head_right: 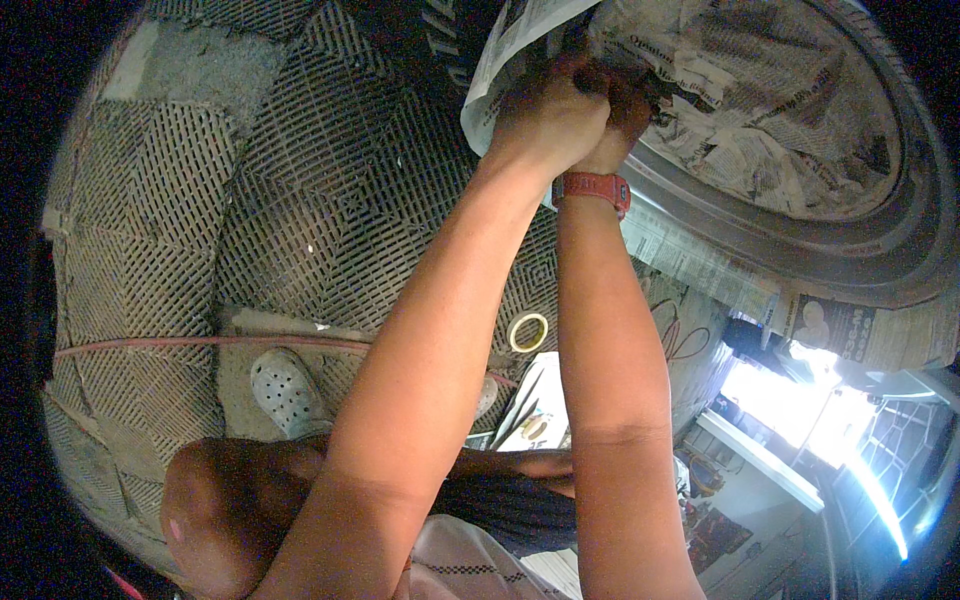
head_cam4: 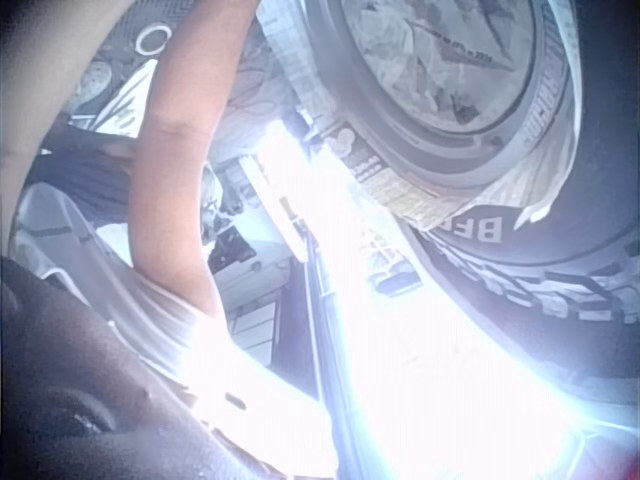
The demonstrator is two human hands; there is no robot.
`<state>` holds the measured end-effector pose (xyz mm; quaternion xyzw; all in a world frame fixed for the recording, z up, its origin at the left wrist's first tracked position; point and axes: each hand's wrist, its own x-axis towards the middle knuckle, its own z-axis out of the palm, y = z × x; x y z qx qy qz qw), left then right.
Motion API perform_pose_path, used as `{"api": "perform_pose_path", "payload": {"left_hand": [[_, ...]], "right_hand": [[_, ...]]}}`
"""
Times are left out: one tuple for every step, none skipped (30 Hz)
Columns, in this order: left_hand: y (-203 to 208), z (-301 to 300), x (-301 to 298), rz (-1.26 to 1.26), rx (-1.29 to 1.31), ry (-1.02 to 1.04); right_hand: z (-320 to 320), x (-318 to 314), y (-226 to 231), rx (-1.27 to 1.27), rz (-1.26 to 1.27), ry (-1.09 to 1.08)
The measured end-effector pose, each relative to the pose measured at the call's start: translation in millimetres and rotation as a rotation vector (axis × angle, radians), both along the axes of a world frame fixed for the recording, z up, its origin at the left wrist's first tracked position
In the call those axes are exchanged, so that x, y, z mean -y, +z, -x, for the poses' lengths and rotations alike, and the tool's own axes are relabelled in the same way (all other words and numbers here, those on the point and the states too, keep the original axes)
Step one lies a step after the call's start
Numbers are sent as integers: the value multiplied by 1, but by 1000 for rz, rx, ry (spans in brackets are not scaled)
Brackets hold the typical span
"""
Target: The person sits on the floor and repeatedly applies strips of masking tape to the inner rim of a car tire. They tear tape from a roll, press it onto the rim, and smooth it down, working around the circumference of the tire.
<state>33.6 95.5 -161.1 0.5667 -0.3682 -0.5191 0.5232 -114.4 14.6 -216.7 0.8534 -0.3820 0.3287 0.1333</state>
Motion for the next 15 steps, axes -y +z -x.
{"api": "perform_pose_path", "payload": {"left_hand": [[0,0,0,-13,-13,0],[0,0,1,-15,6,-15],[-4,0,4,-19,25,-24],[-9,0,7,-23,44,-33],[-13,1,8,19,60,11],[-19,4,9,60,76,53],[-24,6,10,102,91,97],[-30,7,13,121,58,100],[-31,6,13,142,22,96],[-33,6,14,161,-13,94],[-33,7,13,156,-19,103],[-30,9,10,154,-28,107],[-28,10,9,151,-36,112],[-26,11,8,119,-77,75],[-26,12,7,83,-114,47]], "right_hand": [[0,-1,1,43,-38,-1],[0,-3,2,87,-74,-2],[-4,-6,3,157,-123,4],[-7,-9,5,168,-161,-13],[-10,-11,8,179,-199,-30],[-12,-13,10,130,-226,-69],[-15,-15,12,82,-252,-108],[-17,-16,15,16,-239,-143],[-15,-18,17,-49,-224,-185],[-16,-20,18,-114,-210,-225],[-16,-21,17,-132,-179,-241],[-11,-23,14,-151,-146,-262],[-6,-24,12,-131,-148,-268],[-1,-24,11,-110,-149,-272],[-1,-27,9,-48,-190,-253]]}}
